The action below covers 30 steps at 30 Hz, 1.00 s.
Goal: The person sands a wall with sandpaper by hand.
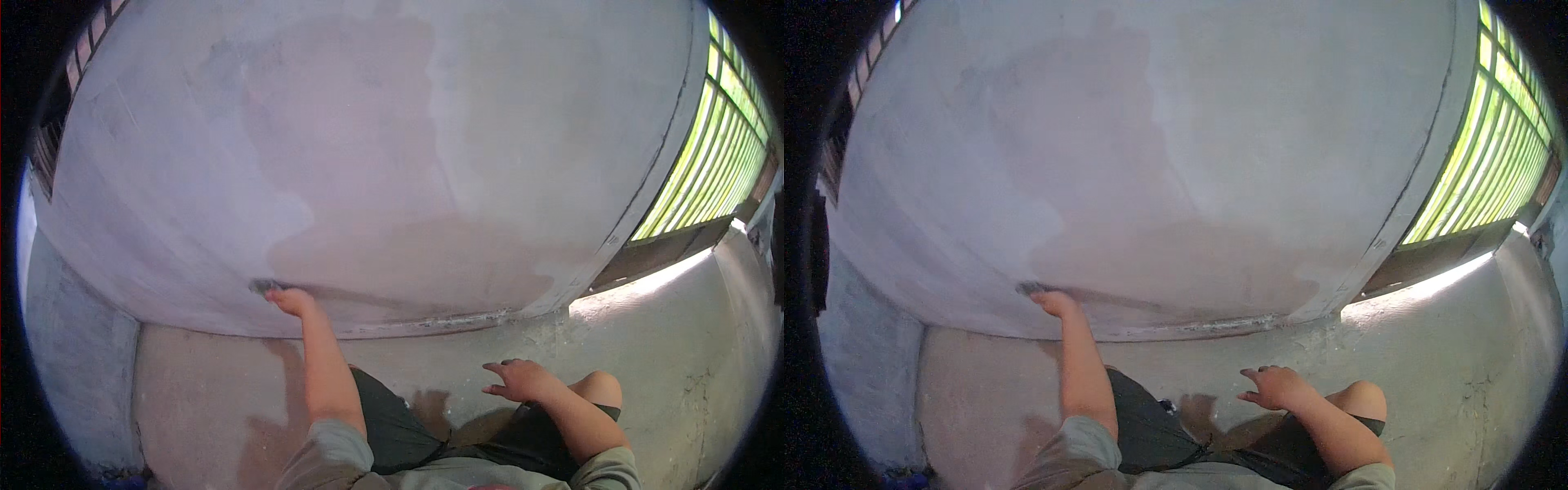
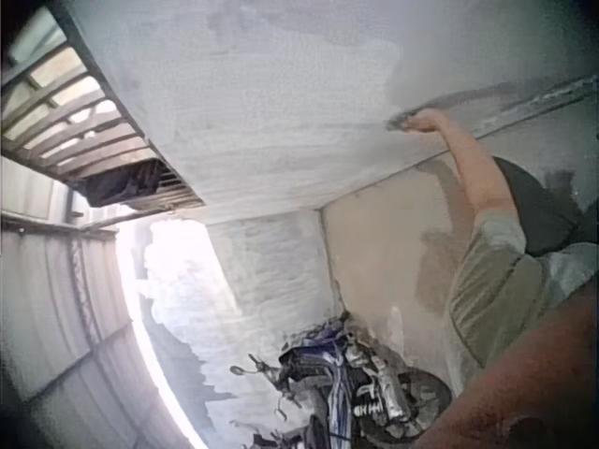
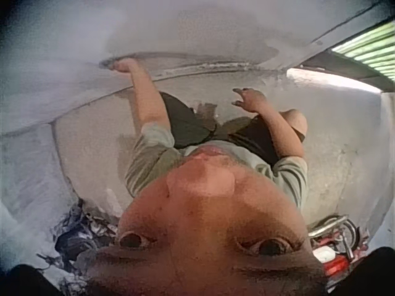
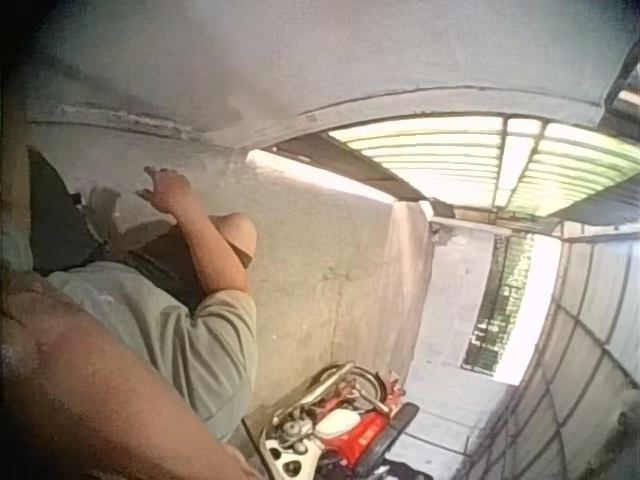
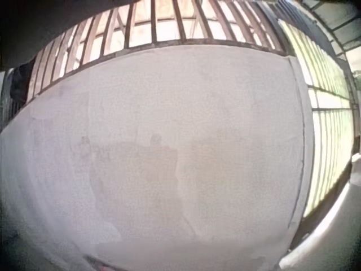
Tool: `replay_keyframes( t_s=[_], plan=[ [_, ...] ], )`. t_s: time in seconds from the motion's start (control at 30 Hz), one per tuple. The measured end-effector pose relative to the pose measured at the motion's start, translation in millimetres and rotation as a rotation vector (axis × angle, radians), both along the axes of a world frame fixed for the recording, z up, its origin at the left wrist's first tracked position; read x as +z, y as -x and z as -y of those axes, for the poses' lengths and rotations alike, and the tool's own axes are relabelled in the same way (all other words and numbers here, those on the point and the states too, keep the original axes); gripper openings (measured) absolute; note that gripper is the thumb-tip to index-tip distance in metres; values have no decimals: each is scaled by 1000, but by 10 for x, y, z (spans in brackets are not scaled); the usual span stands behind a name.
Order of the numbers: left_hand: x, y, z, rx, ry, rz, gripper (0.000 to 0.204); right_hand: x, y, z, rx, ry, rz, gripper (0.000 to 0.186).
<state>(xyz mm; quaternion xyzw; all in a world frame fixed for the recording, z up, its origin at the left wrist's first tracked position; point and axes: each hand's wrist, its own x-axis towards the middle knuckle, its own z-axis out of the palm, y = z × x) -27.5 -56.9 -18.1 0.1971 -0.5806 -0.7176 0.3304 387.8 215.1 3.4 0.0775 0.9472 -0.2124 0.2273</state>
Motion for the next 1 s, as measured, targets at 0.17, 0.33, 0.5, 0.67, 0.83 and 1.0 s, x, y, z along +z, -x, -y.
replay_keyframes(
  t_s=[0.17, 0.33, 0.5, 0.67, 0.83, 1.0],
  plan=[
    [151, -122, 12, -112, -528, 275, 61, -18, -26, -30, -7, 17, -30, 68],
    [142, -201, -99, -91, 160, -283, 67, -68, 2, -26, -34, 25, 3, 69],
    [37, -6, 140, -235, -567, 165, 71, -61, -14, -5, 4, -35, 38, 66],
    [6, -27, 78, -171, -474, 201, 68, -24, -22, -28, -26, -7, 1, 66],
    [129, -160, -157, 50, 461, -391, 68, -47, -13, -23, -29, -11, 5, 67],
    [328, -296, -175, -62, -358, 166, 68, -53, -13, -29, -12, -10, 60, 67]
  ],
)
